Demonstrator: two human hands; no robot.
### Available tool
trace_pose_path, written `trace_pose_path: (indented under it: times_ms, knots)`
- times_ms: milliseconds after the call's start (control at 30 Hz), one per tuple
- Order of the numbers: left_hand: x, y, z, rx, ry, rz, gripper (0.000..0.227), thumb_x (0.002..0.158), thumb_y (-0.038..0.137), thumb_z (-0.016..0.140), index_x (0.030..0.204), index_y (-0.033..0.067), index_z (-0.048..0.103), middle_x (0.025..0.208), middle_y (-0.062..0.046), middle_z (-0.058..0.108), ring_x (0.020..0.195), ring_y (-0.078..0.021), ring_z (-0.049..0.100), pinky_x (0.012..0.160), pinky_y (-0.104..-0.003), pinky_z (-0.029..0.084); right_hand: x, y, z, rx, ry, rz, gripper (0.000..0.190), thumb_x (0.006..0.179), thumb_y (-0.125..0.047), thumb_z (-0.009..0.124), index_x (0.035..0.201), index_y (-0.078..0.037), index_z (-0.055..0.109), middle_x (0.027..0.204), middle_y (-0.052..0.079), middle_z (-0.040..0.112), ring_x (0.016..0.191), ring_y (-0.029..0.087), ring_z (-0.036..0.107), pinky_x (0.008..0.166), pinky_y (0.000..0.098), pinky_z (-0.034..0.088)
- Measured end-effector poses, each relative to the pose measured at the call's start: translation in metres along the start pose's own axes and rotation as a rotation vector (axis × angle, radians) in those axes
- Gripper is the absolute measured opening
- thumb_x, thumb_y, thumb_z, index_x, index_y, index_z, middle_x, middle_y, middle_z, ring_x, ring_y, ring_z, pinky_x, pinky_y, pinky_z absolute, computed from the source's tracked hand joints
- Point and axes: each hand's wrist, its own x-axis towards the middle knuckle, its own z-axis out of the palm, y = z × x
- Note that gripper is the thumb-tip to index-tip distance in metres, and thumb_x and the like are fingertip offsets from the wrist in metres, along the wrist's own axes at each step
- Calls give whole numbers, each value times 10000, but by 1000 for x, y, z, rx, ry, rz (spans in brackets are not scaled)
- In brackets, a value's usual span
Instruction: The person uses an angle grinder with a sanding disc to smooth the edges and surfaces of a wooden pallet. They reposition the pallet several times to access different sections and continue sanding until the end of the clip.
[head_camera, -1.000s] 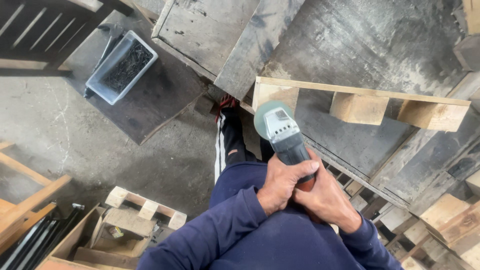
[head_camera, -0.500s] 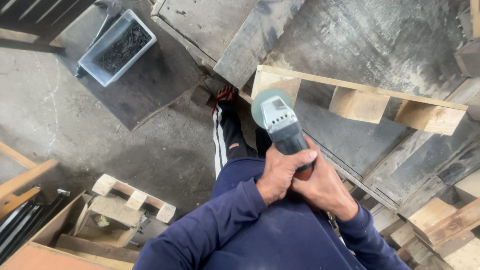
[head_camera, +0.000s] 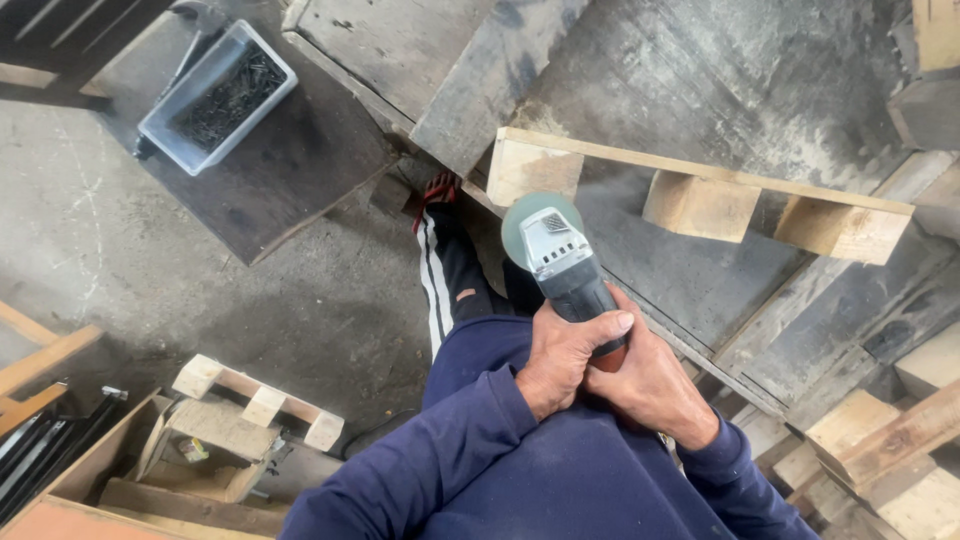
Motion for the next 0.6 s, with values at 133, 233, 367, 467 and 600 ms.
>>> trace_pose_path:
  times_ms: [133,233,367,467,600]
  knots:
    - [1,-14,7,-27,-108,-35,460,840,94,814,1216,-50,591,1102,-155,662,1000,-231,668,918,-388,583,-8,20,-2,29,73,11,1035,674,-301,796,1561,-76,311,1311,210,652,1220,306,655,993,398,512]
    - [7,-17,16,23,-79,-91,489,795,99,813,1211,5,573,1094,-129,667,1005,-215,685,923,-382,598,-10,26,-5,62,107,29,1064,657,-304,815,1554,-50,301,1297,218,651,1198,301,668,989,400,527]
    - [6,-12,15,42,-99,-94,491,799,100,817,1213,-6,575,1088,-130,663,1005,-223,681,935,-385,599,-10,21,-5,46,102,14,1077,646,-299,830,1547,-41,299,1287,226,649,1191,307,667,989,409,526]
    - [1,-7,4,-6,-74,-48,488,803,113,819,1208,-11,576,1078,-128,671,987,-224,688,918,-384,602,-6,13,1,30,59,38,1065,666,-315,807,1567,-72,294,1274,217,667,1181,311,679,988,410,529]
    - [0,-1,-1,-56,-47,-10,466,810,100,827,1198,-31,605,1074,-132,681,967,-215,688,895,-370,597,-4,4,5,37,15,66,1045,663,-319,808,1565,-111,324,1274,207,681,1192,321,678,982,416,524]
